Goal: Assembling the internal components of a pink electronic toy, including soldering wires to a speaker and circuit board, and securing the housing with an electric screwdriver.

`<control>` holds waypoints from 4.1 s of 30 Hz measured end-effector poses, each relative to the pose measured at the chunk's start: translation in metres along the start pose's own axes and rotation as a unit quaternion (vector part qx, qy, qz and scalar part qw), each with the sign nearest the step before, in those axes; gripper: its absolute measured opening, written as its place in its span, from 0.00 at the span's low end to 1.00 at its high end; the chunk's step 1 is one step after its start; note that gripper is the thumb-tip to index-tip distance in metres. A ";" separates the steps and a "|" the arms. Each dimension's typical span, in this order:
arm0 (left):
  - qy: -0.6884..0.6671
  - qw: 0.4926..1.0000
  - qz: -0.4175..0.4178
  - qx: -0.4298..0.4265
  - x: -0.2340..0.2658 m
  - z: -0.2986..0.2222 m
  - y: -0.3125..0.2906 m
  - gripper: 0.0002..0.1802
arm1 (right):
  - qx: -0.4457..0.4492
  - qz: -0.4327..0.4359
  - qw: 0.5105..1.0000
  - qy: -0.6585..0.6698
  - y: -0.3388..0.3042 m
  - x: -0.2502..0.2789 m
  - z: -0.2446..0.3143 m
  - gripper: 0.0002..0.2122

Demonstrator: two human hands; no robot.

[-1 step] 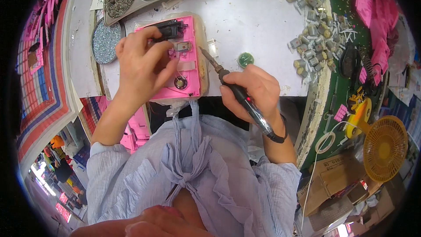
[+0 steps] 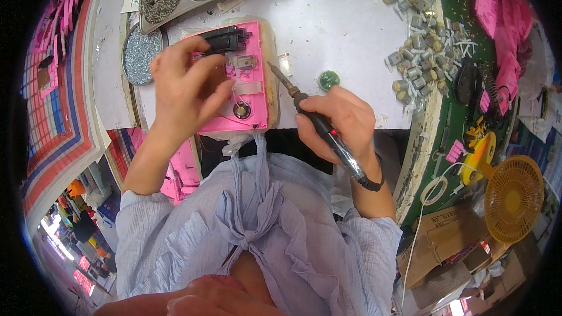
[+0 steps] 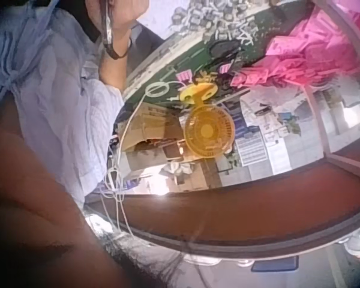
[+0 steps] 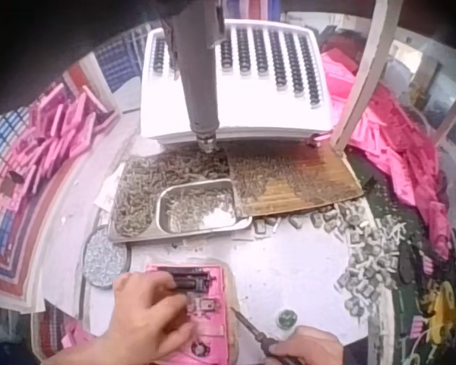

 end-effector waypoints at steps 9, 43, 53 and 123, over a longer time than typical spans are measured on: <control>0.063 0.988 0.108 0.092 0.015 0.072 -0.040 0.14 | -0.013 -0.019 0.999 0.038 0.014 -0.015 -0.001 0.13; -0.258 0.943 -0.034 0.206 -0.012 0.049 -0.008 0.06 | -0.002 -0.059 0.998 -0.003 0.066 -0.090 -0.001 0.23; -0.208 0.961 -0.023 0.183 -0.019 0.044 -0.012 0.08 | -0.022 -0.005 0.999 0.024 0.042 -0.050 0.007 0.13; -0.184 0.964 -0.097 0.163 -0.023 0.046 -0.018 0.08 | 0.101 0.095 0.990 0.007 0.043 -0.064 0.012 0.12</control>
Point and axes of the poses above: each hand's wrist, its own y-axis towards the middle knuckle, its own x-axis out of the back of the hand, z = x × y, the point moved 5 cm from there along y, towards the middle knuckle, and after that the axes turned 13 degrees about -z, right-handed, at the moved point
